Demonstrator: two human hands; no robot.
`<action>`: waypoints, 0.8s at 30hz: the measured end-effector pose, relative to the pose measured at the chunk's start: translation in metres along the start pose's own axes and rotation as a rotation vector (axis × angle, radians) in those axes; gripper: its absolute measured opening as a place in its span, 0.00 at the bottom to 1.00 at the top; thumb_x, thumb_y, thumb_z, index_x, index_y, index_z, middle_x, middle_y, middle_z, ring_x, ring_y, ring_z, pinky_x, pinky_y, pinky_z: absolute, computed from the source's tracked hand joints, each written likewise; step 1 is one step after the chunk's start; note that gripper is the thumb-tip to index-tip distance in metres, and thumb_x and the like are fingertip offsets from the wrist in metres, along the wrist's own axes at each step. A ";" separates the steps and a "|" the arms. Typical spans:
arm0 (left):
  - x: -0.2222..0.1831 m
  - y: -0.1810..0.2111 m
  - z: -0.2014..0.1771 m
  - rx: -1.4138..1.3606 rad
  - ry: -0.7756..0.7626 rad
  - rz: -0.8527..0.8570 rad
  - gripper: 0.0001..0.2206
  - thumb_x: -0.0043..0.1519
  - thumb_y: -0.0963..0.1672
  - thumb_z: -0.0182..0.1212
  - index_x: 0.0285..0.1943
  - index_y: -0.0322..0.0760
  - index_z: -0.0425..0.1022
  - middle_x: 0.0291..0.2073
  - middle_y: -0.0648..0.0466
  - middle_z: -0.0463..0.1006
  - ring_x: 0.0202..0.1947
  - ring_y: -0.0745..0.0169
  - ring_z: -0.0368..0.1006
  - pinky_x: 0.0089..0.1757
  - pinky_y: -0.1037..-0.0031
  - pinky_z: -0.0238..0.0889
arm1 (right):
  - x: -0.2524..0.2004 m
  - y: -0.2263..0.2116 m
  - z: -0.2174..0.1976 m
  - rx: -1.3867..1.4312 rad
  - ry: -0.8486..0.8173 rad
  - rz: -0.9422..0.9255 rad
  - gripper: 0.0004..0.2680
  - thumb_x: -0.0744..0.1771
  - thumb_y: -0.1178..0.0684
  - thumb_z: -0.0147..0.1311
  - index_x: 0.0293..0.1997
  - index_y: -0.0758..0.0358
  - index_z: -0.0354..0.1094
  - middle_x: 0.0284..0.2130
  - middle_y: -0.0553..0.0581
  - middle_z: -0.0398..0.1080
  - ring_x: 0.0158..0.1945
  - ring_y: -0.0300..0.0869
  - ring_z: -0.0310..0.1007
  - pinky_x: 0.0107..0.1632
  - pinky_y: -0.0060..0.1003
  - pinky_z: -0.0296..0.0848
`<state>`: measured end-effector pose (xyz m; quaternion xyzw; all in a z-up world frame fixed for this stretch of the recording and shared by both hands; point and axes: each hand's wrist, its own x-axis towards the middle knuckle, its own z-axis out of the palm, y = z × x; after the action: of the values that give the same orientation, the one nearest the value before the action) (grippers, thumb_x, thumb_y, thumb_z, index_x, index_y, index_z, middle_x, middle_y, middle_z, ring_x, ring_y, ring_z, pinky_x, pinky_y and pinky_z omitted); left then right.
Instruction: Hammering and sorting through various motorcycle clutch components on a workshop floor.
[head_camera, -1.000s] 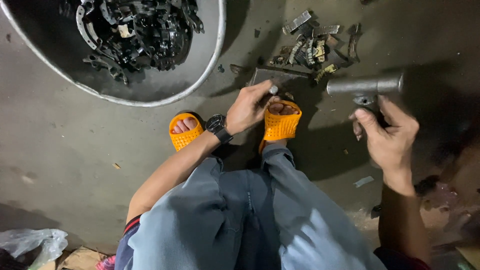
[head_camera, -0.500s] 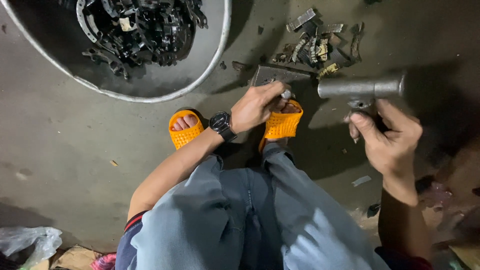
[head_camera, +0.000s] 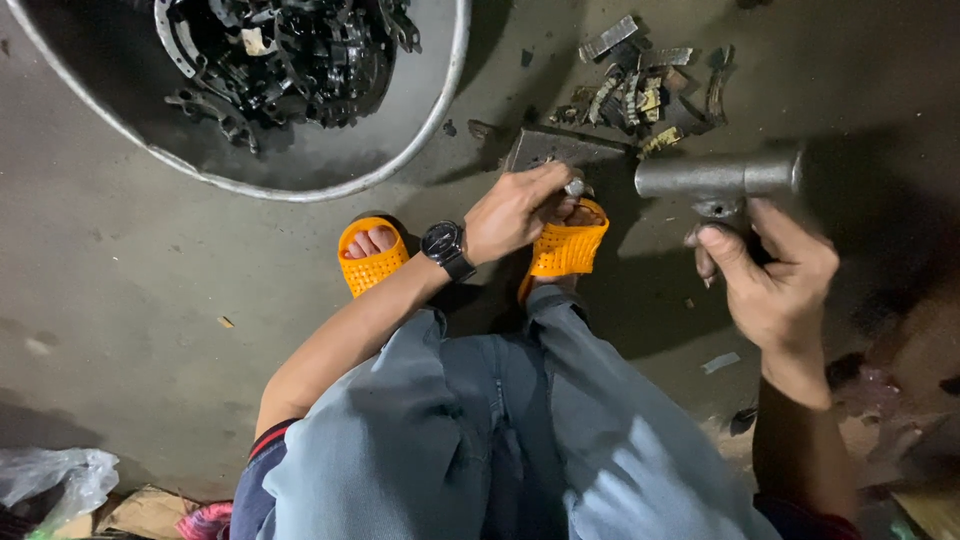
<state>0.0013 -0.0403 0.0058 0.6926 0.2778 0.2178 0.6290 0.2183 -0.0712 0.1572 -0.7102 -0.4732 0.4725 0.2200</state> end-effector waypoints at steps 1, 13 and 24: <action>0.001 0.001 -0.001 0.002 0.002 0.001 0.16 0.45 0.30 0.44 0.41 0.30 0.59 0.35 0.42 0.68 0.30 0.47 0.66 0.31 0.64 0.57 | 0.001 -0.001 0.000 0.024 -0.013 -0.034 0.05 0.68 0.62 0.48 0.34 0.76 0.63 0.23 0.60 0.64 0.23 0.40 0.61 0.29 0.29 0.62; 0.004 0.000 0.004 0.081 -0.071 0.066 0.18 0.49 0.31 0.45 0.47 0.34 0.60 0.42 0.46 0.71 0.23 0.52 0.69 0.27 0.67 0.62 | -0.041 -0.031 -0.006 -0.210 0.161 -0.030 0.02 0.65 0.71 0.52 0.35 0.79 0.64 0.28 0.64 0.67 0.31 0.45 0.68 0.42 0.37 0.69; 0.001 -0.016 -0.001 -0.046 0.169 0.016 0.10 0.55 0.33 0.50 0.43 0.33 0.63 0.34 0.47 0.73 0.32 0.53 0.71 0.34 0.69 0.61 | -0.005 -0.052 -0.013 -0.501 -0.072 -0.198 0.06 0.63 0.57 0.60 0.38 0.70 0.72 0.19 0.54 0.67 0.13 0.35 0.50 0.22 0.30 0.51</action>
<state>-0.0007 -0.0381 -0.0101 0.6596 0.3192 0.2868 0.6171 0.2048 -0.0505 0.2049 -0.6757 -0.6500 0.3416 0.0654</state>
